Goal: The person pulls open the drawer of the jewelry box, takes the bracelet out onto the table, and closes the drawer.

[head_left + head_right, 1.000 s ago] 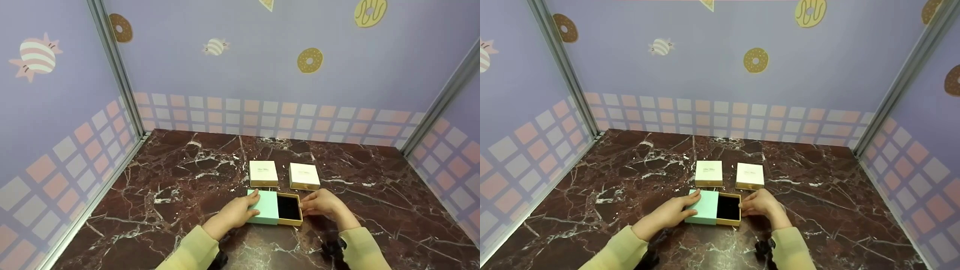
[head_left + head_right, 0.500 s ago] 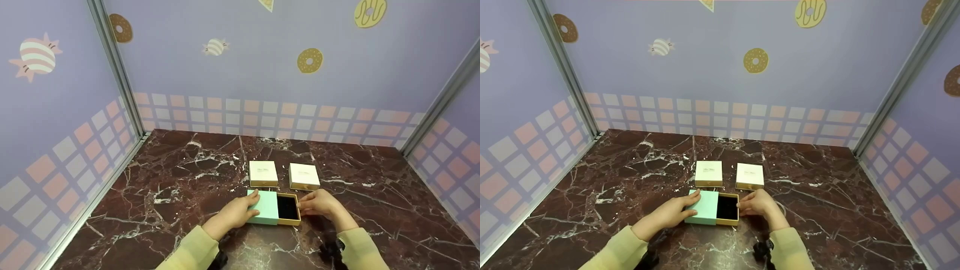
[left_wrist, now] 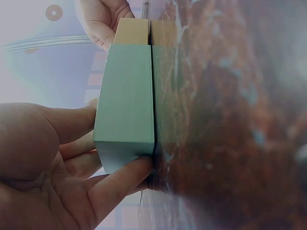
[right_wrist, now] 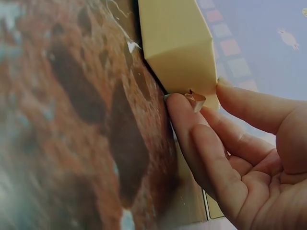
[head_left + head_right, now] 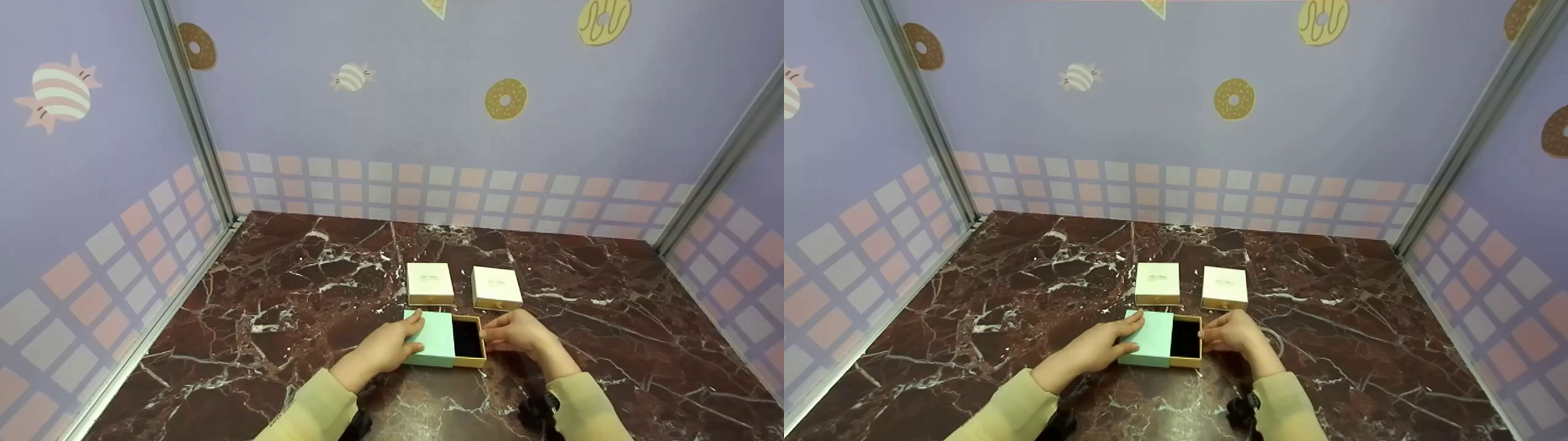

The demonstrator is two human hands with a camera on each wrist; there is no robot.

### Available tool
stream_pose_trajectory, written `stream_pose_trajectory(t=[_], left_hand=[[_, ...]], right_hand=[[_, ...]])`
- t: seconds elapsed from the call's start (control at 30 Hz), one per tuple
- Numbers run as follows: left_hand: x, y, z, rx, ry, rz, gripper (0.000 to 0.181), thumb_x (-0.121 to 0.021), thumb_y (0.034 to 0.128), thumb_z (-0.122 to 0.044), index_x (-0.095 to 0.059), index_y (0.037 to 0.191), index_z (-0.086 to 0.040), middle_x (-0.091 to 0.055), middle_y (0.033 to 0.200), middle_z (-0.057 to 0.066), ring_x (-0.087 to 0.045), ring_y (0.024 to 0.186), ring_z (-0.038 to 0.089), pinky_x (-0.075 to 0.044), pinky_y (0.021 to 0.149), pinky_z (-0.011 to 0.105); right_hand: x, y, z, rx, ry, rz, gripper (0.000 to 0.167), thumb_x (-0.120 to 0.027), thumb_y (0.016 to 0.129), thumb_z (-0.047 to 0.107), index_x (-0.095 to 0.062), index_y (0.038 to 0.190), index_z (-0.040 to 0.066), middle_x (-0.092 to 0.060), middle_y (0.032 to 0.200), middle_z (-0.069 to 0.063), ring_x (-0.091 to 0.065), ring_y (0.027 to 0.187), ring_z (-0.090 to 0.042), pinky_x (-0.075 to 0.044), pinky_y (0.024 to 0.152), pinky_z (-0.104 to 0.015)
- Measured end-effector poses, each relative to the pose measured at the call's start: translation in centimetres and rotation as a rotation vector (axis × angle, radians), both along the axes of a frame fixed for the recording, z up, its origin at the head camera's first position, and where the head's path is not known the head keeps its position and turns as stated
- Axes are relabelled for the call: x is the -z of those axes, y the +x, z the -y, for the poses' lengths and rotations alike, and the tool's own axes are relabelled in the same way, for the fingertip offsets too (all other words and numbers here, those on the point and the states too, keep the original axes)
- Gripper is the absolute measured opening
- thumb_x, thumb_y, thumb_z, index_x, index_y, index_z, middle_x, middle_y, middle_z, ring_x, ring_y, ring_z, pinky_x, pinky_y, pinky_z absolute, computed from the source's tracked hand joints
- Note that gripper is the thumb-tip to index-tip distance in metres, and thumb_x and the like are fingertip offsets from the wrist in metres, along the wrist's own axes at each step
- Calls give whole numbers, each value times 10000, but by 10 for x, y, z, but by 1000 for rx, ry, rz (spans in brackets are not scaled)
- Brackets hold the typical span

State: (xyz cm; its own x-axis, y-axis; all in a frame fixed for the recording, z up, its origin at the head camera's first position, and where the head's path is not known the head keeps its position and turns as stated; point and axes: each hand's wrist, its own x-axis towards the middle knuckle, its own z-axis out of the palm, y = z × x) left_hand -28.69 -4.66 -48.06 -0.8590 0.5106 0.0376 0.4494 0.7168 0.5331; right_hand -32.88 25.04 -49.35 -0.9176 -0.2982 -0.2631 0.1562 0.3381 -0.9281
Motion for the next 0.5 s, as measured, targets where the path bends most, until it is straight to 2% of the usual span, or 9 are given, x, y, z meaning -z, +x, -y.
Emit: stream_pose_trajectory(t=[0.5], left_hand=[[-1,1,0,-14,5,26,582,-649,1013,-224,-469,1525,-15,-361,1660,112,-500,1431,362,-429,1194,483]], right_hand=[[6,3,13,-6,-39,-14,337,-720,954,68,-673,1152,-201,-785,919,-77,-751,789,-130,-658,789,-286]])
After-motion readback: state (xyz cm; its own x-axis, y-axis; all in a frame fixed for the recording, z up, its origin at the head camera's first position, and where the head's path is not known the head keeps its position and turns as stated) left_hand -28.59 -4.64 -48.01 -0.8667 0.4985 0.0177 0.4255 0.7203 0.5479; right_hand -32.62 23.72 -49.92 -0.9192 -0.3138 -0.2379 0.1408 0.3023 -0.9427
